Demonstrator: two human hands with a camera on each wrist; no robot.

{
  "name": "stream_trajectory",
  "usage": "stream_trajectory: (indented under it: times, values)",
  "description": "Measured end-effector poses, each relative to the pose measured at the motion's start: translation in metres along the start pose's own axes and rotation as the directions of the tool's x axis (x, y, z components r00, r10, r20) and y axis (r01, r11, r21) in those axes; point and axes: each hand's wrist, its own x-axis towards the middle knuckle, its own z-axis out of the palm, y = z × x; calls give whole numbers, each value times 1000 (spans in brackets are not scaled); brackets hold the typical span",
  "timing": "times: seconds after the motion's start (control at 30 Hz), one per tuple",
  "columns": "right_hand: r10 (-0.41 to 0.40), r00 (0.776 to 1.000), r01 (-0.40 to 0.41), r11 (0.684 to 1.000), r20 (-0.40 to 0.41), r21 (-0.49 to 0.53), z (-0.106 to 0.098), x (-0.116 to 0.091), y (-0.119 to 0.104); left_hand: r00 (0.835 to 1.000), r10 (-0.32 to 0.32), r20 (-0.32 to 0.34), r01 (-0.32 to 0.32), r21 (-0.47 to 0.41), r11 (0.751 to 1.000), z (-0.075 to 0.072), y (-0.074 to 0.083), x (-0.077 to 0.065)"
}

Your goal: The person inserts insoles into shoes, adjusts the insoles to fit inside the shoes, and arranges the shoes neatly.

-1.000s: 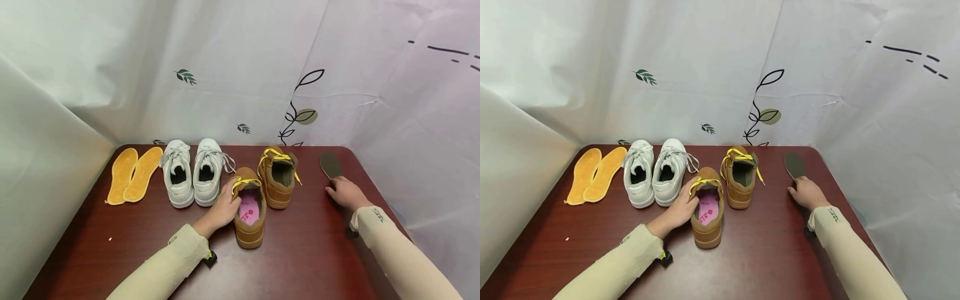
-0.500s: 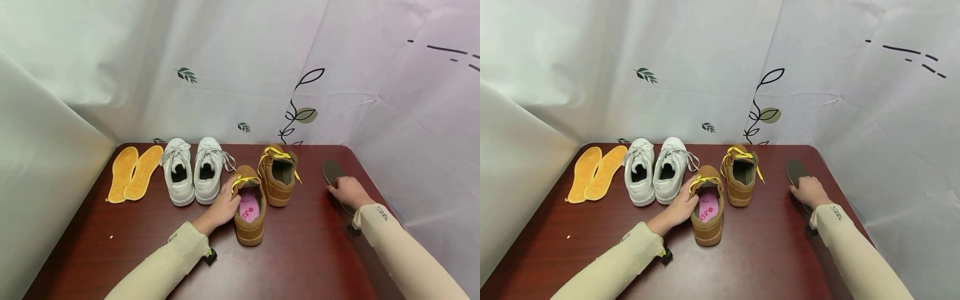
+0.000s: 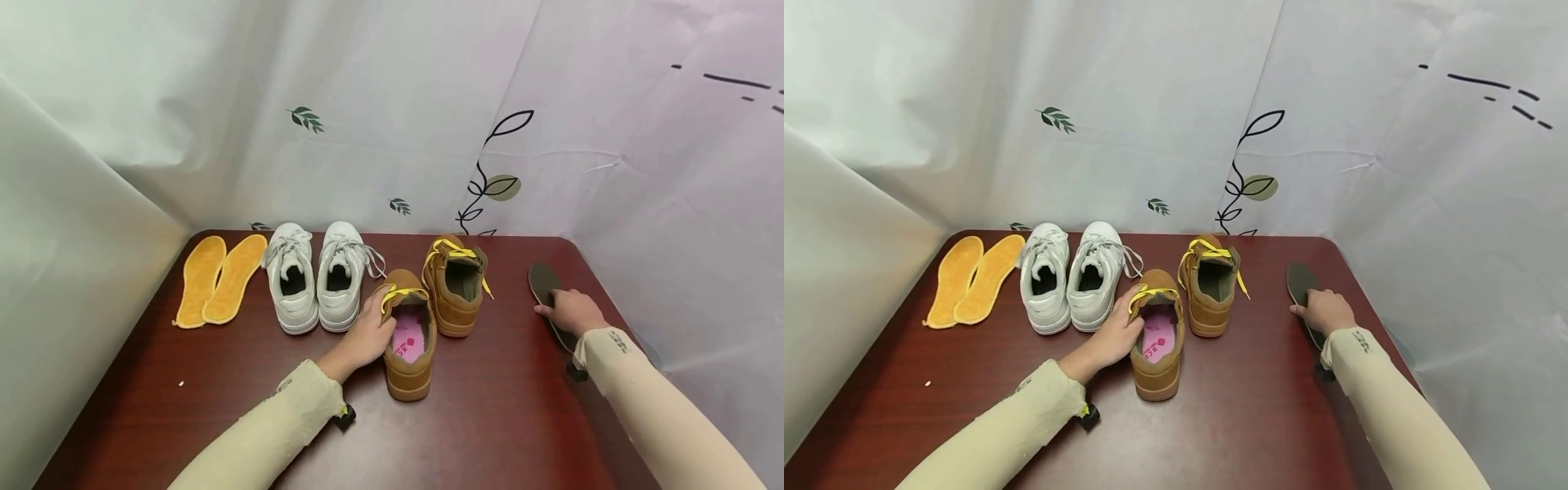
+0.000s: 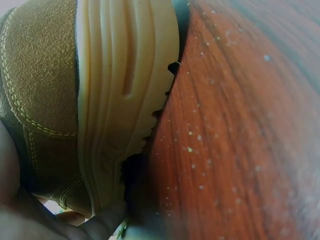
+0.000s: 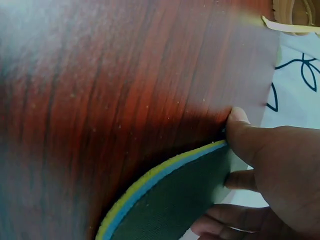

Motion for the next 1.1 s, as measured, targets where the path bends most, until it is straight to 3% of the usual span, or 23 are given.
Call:
stream_trajectory:
  times: [0.2, 0.43, 0.7, 1.1]
  values:
    - [0, 1000, 0, 1000, 17, -31, -2, 2, -1, 1000, -8, 5, 8, 11, 1000, -1, 1, 1]
    - [16, 999, -18, 999, 48, 27, -5, 4, 2, 1000, -9, 8, 9, 21, 1000, 1, 2, 1]
    - [-9, 1000, 8, 999, 20, 52, -4, 8, 1, 1000, -3, -12, 4, 34, 999, 2, 0, 1]
    - [5, 992, 15, 987, -127, 157, -16, -6, -5, 1000, -14, -9, 14, 50, 999, 2, 3, 1]
